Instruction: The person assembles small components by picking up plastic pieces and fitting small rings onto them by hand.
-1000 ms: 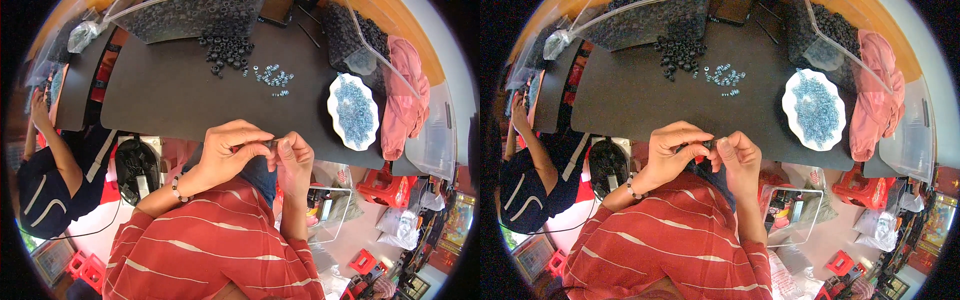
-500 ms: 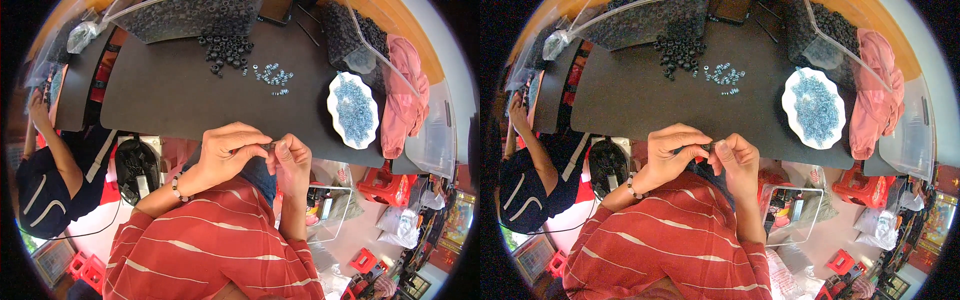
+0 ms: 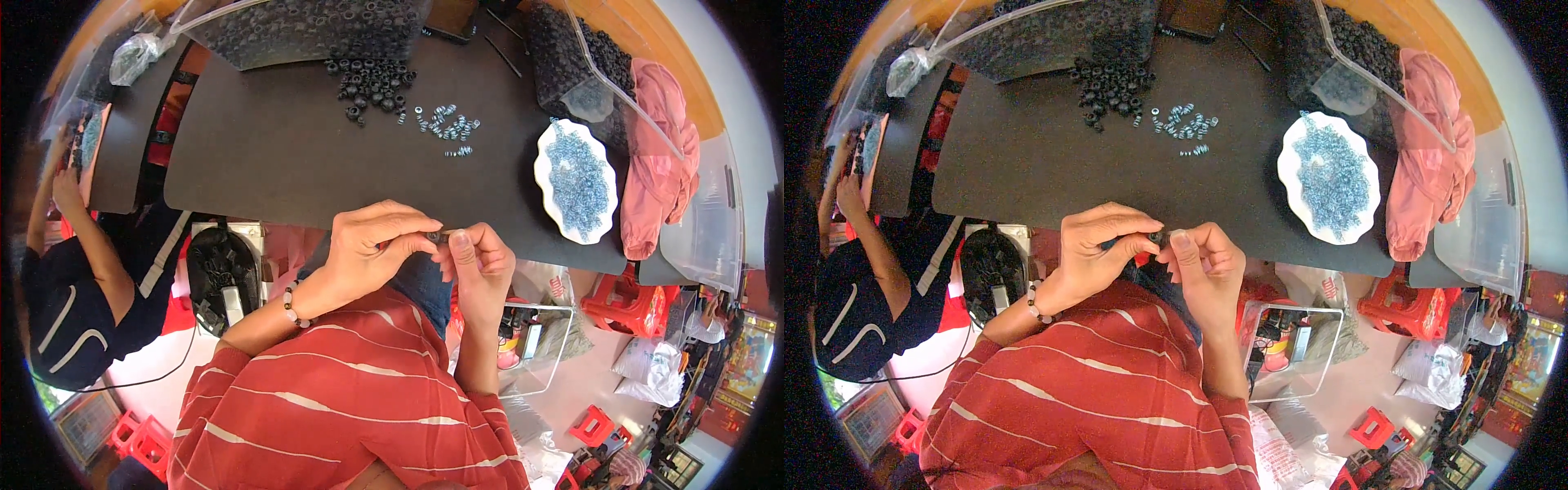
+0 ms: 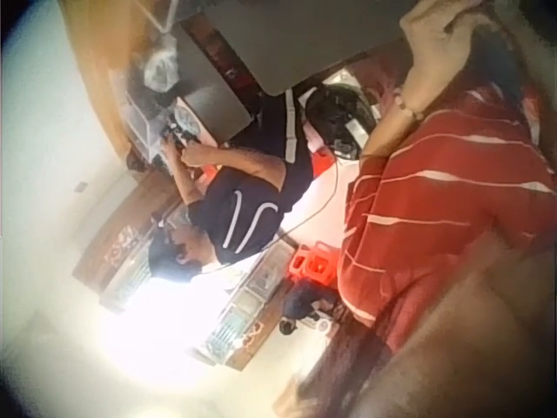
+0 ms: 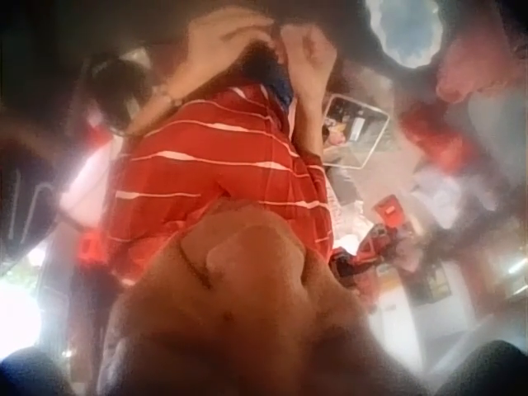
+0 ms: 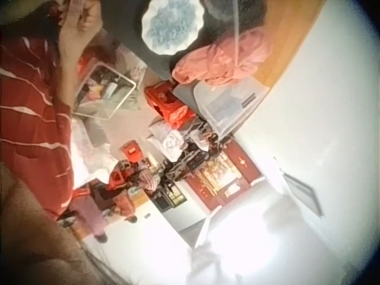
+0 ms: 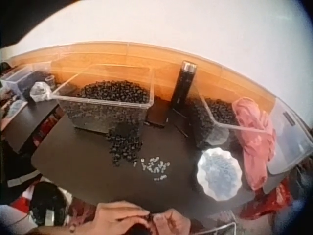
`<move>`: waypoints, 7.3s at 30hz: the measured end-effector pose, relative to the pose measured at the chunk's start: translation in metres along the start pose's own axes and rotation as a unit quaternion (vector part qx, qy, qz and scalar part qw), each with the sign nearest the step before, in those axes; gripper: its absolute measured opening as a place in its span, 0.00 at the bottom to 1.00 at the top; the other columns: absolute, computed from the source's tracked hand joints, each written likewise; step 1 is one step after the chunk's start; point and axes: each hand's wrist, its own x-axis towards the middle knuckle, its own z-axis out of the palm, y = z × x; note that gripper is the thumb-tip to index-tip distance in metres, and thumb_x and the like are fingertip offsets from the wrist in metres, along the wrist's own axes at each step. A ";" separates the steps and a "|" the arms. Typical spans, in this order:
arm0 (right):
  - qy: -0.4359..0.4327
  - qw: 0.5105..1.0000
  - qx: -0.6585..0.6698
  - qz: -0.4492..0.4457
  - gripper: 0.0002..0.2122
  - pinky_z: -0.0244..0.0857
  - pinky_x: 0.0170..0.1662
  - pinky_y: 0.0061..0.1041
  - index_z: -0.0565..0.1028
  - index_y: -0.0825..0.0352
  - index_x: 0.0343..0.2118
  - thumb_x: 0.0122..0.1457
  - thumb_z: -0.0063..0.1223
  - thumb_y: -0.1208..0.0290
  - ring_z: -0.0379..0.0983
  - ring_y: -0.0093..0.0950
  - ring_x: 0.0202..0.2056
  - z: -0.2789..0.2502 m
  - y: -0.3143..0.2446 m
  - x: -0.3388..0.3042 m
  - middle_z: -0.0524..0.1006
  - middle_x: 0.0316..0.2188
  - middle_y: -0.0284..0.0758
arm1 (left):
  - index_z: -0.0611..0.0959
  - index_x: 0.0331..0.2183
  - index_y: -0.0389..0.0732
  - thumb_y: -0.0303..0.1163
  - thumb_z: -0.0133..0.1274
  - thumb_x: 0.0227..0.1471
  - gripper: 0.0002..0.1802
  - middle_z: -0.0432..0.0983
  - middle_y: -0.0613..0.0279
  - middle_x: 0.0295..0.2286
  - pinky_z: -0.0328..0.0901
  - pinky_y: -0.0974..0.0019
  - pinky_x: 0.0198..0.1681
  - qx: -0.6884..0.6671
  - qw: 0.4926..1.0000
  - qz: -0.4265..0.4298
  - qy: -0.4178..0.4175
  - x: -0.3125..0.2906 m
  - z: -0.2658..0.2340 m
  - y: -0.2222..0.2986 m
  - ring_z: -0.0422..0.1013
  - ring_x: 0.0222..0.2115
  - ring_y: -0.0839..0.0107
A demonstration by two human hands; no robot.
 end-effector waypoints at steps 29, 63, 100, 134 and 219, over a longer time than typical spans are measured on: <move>-0.176 0.967 0.172 0.063 0.10 0.63 0.19 0.14 0.70 0.67 0.26 0.56 0.58 0.68 0.67 0.15 0.20 -0.011 -0.004 0.001 0.72 0.19 0.30 | 0.83 0.34 0.35 0.09 0.57 0.35 0.19 0.76 0.57 0.30 0.72 0.72 0.29 0.023 0.992 0.112 -0.053 -0.004 -0.011 0.025 0.75 0.28 0.69; -0.246 0.932 0.226 0.140 0.14 0.69 0.31 0.21 0.69 0.67 0.30 0.58 0.55 0.61 0.70 0.22 0.26 -0.001 0.003 0.005 0.71 0.26 0.31 | 0.80 0.33 0.30 0.06 0.52 0.40 0.16 0.69 0.57 0.33 0.71 0.75 0.24 0.022 0.994 0.101 -0.033 -0.014 -0.007 0.026 0.75 0.24 0.73; 0.219 0.747 -0.487 -0.396 0.13 0.67 0.35 0.23 0.74 0.71 0.44 0.59 0.51 0.70 0.74 0.22 0.31 -0.055 -0.165 0.173 0.79 0.28 0.37 | 0.83 0.38 0.36 0.19 0.51 0.49 0.13 0.75 0.62 0.29 0.64 0.76 0.29 0.029 0.989 0.019 0.143 0.010 -0.035 -0.015 0.68 0.26 0.81; -0.165 0.942 -0.195 -0.216 0.05 0.64 0.33 0.21 0.78 0.65 0.30 0.49 0.59 0.78 0.69 0.23 0.33 0.056 -0.018 0.079 0.76 0.29 0.33 | 0.77 0.45 0.31 0.32 0.53 0.56 0.17 0.77 0.54 0.38 0.70 0.71 0.39 -0.343 0.918 -0.171 0.105 0.004 -0.049 -0.005 0.75 0.35 0.74; -0.025 0.763 -0.558 -0.326 0.06 0.63 0.36 0.34 0.78 0.63 0.32 0.51 0.55 0.77 0.68 0.38 0.33 -0.028 -0.030 0.146 0.76 0.27 0.37 | 0.80 0.44 0.36 0.27 0.54 0.54 0.14 0.75 0.64 0.29 0.65 0.78 0.30 -0.176 0.969 -0.169 0.049 0.007 -0.058 -0.004 0.68 0.26 0.82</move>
